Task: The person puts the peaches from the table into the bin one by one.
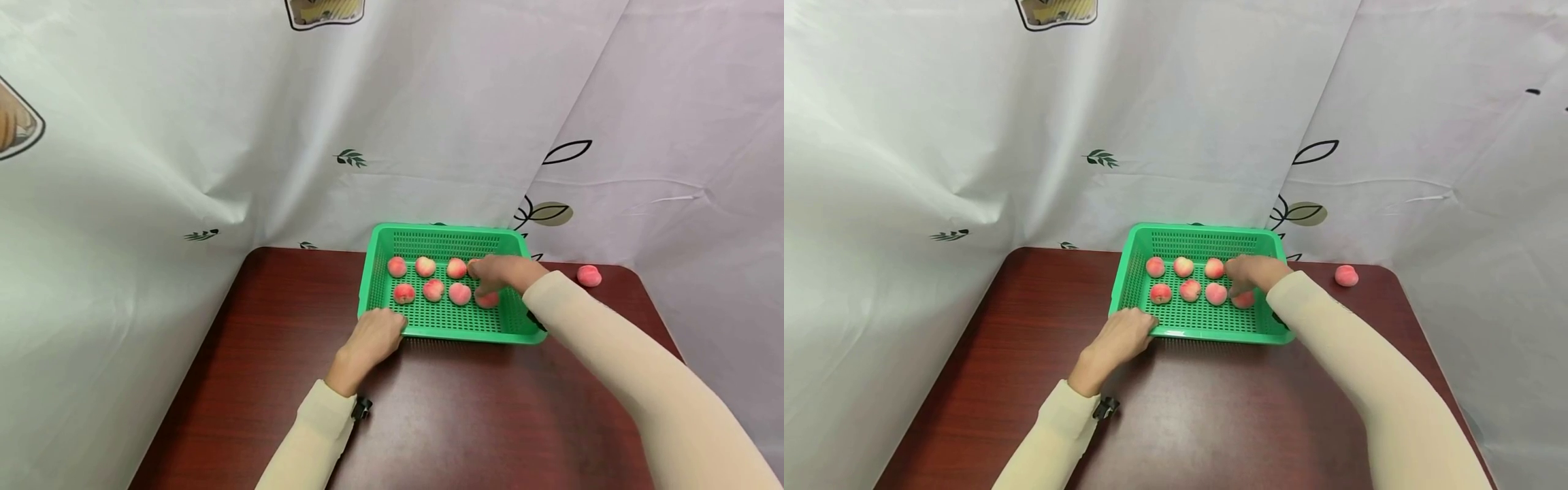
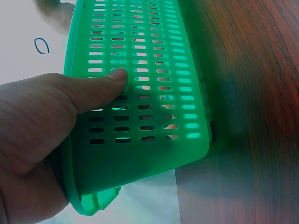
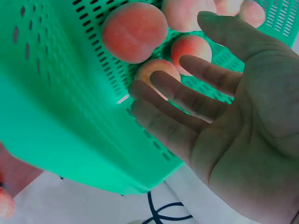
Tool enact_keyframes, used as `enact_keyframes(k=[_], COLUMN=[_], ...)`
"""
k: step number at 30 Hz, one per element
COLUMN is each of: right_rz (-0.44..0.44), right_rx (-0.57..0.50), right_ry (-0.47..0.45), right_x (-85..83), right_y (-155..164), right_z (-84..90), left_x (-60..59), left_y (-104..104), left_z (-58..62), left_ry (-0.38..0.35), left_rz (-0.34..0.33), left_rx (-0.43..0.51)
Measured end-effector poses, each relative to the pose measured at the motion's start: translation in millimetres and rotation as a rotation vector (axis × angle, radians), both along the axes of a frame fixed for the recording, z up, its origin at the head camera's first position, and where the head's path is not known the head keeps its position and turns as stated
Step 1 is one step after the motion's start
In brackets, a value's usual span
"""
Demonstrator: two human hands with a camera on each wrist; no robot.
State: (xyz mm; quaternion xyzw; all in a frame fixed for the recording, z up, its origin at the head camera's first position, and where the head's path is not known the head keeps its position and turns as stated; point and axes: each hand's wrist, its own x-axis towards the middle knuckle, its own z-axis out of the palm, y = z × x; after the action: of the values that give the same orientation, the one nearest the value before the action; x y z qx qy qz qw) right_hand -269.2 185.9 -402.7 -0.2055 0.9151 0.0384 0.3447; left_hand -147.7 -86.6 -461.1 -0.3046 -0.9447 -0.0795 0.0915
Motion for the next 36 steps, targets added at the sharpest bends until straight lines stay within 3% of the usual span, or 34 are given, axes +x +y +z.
enact_keyframes(k=[7, 17, 29, 33, 36], right_rz=[-0.015, 0.019, 0.071, 0.026, -0.056], right_rx=[-0.089, -0.284, -0.423, -0.453, -0.473], right_ry=[0.030, 0.243, 0.597, 0.635, 0.606], right_x=[2.5, 15.1, 40.7, 48.1, 53.7], right_y=[9, 26, 58, 74, 89], right_z=[18.5, 42.4, 41.1, 39.5, 36.9], left_x=[-0.9, 0.2, -0.1, 0.1, 0.3], left_y=[1, -1, -1, 0, 1], left_z=[-1.1, -0.1, -1.7, -1.6, -1.2], left_ry=[-0.013, 0.006, 0.024, 0.022, 0.027], left_rz=[0.008, 0.004, 0.001, 0.003, 0.000], left_rx=[-0.005, -0.009, -0.008, -0.019, -0.023])
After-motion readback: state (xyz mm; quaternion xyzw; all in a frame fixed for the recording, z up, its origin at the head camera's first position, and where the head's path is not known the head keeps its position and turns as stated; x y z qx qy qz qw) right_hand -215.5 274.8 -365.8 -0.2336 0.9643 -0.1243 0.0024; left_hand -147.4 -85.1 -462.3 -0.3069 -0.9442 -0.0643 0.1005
